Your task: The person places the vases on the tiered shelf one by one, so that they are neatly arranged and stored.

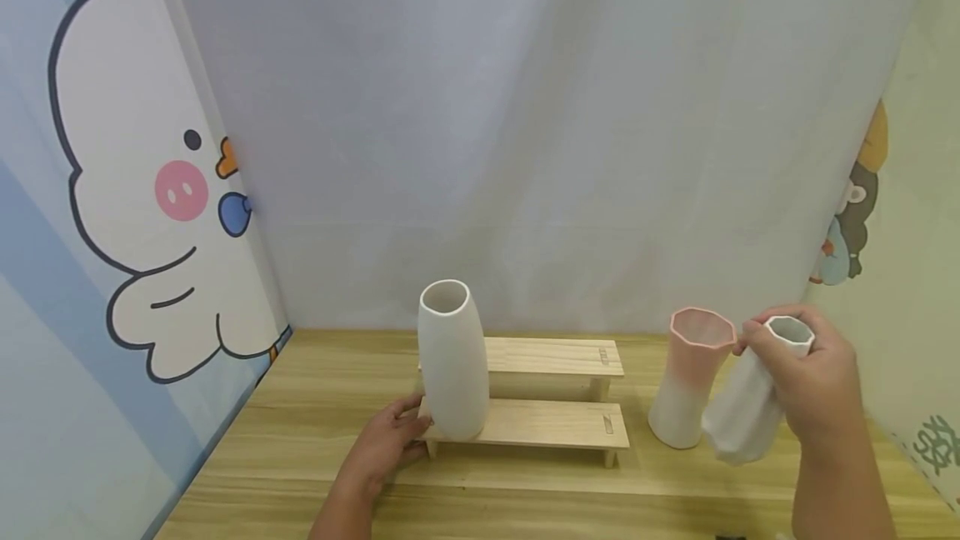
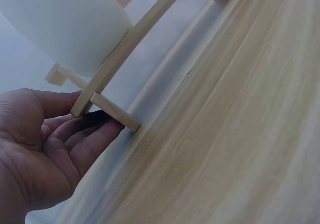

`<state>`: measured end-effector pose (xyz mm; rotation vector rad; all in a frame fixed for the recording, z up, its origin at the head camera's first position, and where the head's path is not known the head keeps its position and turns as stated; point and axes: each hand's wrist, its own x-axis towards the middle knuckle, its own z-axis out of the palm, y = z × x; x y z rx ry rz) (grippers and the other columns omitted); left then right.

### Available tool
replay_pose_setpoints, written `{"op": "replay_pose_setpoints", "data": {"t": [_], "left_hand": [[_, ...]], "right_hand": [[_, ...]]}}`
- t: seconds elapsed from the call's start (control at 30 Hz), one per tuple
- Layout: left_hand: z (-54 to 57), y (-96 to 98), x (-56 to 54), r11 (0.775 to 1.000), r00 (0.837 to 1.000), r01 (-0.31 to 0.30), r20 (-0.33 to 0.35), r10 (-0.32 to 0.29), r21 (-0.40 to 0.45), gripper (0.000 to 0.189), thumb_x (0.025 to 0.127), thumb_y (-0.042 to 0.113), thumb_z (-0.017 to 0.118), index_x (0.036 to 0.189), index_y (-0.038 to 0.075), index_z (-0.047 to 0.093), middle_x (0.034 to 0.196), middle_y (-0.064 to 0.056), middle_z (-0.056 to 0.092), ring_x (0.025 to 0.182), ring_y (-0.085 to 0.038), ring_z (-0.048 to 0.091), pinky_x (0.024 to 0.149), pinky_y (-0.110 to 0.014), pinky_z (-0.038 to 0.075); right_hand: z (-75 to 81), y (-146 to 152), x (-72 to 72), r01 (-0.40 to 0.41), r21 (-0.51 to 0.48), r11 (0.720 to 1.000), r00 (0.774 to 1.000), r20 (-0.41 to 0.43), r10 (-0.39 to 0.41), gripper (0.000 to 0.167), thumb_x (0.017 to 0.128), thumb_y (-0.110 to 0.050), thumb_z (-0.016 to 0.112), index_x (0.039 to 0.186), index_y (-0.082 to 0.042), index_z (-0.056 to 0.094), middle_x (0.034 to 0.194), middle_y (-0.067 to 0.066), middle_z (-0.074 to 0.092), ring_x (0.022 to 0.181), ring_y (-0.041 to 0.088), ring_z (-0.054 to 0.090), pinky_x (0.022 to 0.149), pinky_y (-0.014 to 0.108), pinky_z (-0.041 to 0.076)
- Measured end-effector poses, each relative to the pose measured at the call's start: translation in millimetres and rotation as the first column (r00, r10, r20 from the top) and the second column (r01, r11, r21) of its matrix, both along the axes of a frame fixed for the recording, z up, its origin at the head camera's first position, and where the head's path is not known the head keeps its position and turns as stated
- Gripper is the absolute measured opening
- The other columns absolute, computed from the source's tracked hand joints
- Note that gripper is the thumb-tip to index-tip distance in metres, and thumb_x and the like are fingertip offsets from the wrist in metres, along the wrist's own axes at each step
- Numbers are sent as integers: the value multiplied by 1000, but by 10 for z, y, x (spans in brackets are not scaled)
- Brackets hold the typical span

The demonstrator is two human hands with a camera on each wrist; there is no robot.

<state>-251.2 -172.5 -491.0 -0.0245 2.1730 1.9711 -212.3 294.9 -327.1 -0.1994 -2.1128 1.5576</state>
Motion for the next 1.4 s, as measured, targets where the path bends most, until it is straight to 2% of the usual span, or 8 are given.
{"op": "replay_pose_setpoints", "data": {"t": [0.23, 0.47, 0.83, 1.0, 1.07, 1.13, 1.23, 1.4], "left_hand": [[4, 11, 8, 1000, 1000, -6, -11, 7, 8, 62, 98, 26, 61, 147, -3, 36, 143, -30, 47, 114, -33, 64, 90, -42, 58], [-5, 11, -11, 1000, 1000, -7, -14, 7, 17, 62, 98, 25, 61, 147, -3, 35, 145, -30, 44, 113, -34, 64, 90, -42, 58], [-6, 17, -18, 999, 1000, 3, -19, -2, 45, 61, 98, 21, 60, 147, -5, 36, 141, -32, 48, 112, -33, 64, 89, -41, 58], [-9, 13, -19, 999, 1000, 4, -19, -3, 46, 60, 98, 20, 60, 147, -5, 36, 141, -32, 48, 112, -32, 65, 90, -41, 58], [-9, 15, -14, 999, 1000, 2, -22, -1, 46, 59, 98, 20, 60, 146, -5, 36, 141, -32, 48, 112, -32, 65, 89, -41, 58], [-8, 17, -10, 999, 1000, -1, -24, 2, 47, 59, 98, 20, 60, 146, -5, 36, 141, -32, 48, 111, -32, 65, 89, -41, 58], [-3, 21, -5, 999, 1000, -6, -22, 8, 53, 59, 98, 19, 60, 146, -5, 36, 141, -32, 48, 111, -32, 65, 89, -41, 58], [-7, 30, -8, 998, 1000, -20, -23, 22, 56, 57, 99, 16, 59, 146, -7, 36, 141, -33, 48, 110, -33, 65, 88, -44, 59]], "right_hand": [[0, -113, -5, -39, 11, 999, 999, 3, 39, 14, 88, -20, 74, 93, -15, 63, 73, -10, 67, 72, 10, 58, 56, 25, 52], [-14, -226, -4, -137, -106, 985, 989, -64, 131, 12, 87, -13, 75, 91, -14, 63, 70, -6, 69, 66, 10, 62, 53, 24, 54], [-71, -402, -35, -182, -39, 982, 979, -94, 178, 11, 89, -13, 72, 92, -10, 61, 73, -3, 70, 67, 14, 64, 55, 29, 55], [-97, -480, -55, -271, -91, 958, 954, -162, 254, 10, 90, -6, 70, 91, -2, 61, 84, 7, 69, 72, 18, 66, 59, 30, 58], [-106, -517, -67, -307, -88, 948, 938, -196, 285, 7, 91, -3, 68, 90, -1, 61, 86, 9, 68, 82, 20, 66, 63, 29, 58], [-112, -556, -74, -326, -74, 943, 928, -217, 304, 5, 91, -1, 66, 89, -2, 61, 85, 9, 68, 92, 22, 64, 67, 27, 57], [-123, -617, -75, -320, -42, 946, 926, -226, 303, 5, 92, -3, 66, 90, -2, 61, 78, 4, 67, 103, 23, 57, 69, 25, 54], [-166, -700, -85, -324, -12, 946, 922, -227, 313, 10, 93, -7, 65, 96, -1, 58, 77, 2, 67, 92, 18, 63, 69, 26, 53]]}}
